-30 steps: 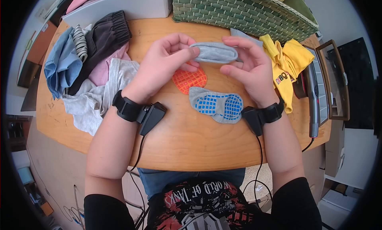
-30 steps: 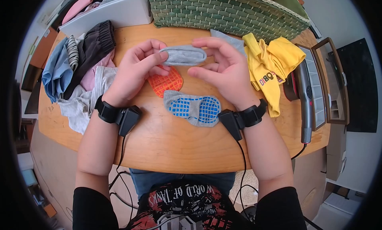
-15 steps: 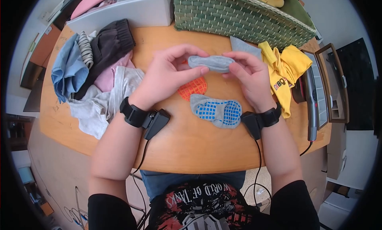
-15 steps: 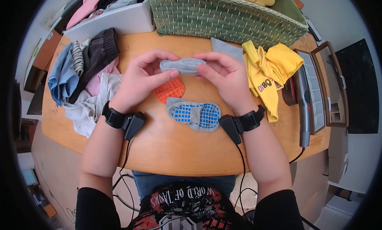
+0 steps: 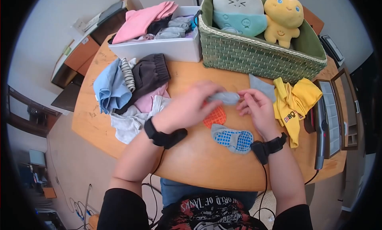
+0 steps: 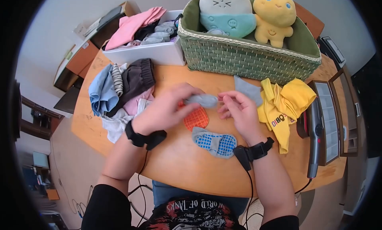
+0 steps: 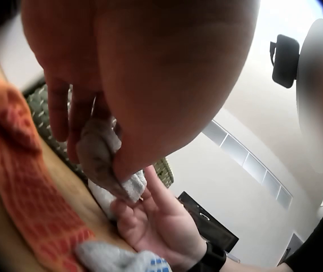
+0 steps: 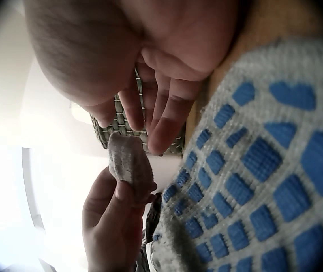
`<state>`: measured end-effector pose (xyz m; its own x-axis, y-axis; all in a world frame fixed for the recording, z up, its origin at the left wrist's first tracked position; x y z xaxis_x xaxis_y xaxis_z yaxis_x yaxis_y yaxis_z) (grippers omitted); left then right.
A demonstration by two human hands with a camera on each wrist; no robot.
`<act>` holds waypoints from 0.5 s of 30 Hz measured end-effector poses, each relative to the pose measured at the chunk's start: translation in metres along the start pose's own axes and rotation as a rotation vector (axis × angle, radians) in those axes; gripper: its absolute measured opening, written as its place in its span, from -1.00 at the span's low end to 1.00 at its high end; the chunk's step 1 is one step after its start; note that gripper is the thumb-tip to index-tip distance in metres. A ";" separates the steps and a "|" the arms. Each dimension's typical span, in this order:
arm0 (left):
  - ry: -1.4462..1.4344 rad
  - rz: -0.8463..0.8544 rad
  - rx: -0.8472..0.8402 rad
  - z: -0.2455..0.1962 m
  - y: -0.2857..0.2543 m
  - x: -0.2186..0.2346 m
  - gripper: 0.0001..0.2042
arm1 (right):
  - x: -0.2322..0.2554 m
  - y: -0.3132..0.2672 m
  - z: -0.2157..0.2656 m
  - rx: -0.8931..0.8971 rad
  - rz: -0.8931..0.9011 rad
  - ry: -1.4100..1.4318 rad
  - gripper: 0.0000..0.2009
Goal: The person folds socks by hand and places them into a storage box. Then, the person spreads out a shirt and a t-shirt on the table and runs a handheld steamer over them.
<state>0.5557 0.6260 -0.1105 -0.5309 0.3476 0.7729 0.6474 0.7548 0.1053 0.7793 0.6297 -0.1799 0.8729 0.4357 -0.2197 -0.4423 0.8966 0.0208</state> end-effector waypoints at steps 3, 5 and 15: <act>-0.059 -0.080 0.126 -0.008 -0.005 0.059 -0.74 | 0.003 0.001 -0.004 0.000 -0.035 0.058 -0.78; -0.459 -0.221 0.057 0.018 0.000 0.090 -0.75 | 0.002 0.002 -0.004 -0.014 0.001 0.008 -0.78; 0.099 -0.264 0.350 0.142 0.120 0.228 -0.64 | 0.001 0.001 -0.001 -0.010 0.017 0.034 -0.82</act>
<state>0.4349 0.8749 -0.0099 -0.5871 0.0760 0.8059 0.2642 0.9590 0.1021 0.7791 0.6307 -0.1811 0.8576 0.4480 -0.2527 -0.4595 0.8880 0.0149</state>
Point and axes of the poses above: each hand's wrist, its own y-axis towards the middle knuckle, its own x-axis out of the back of the hand, z = x × y, the point moved 3 cm from there along y, towards the middle knuckle, and after that the axes turned 12 degrees about z, right-handed, at the moved point
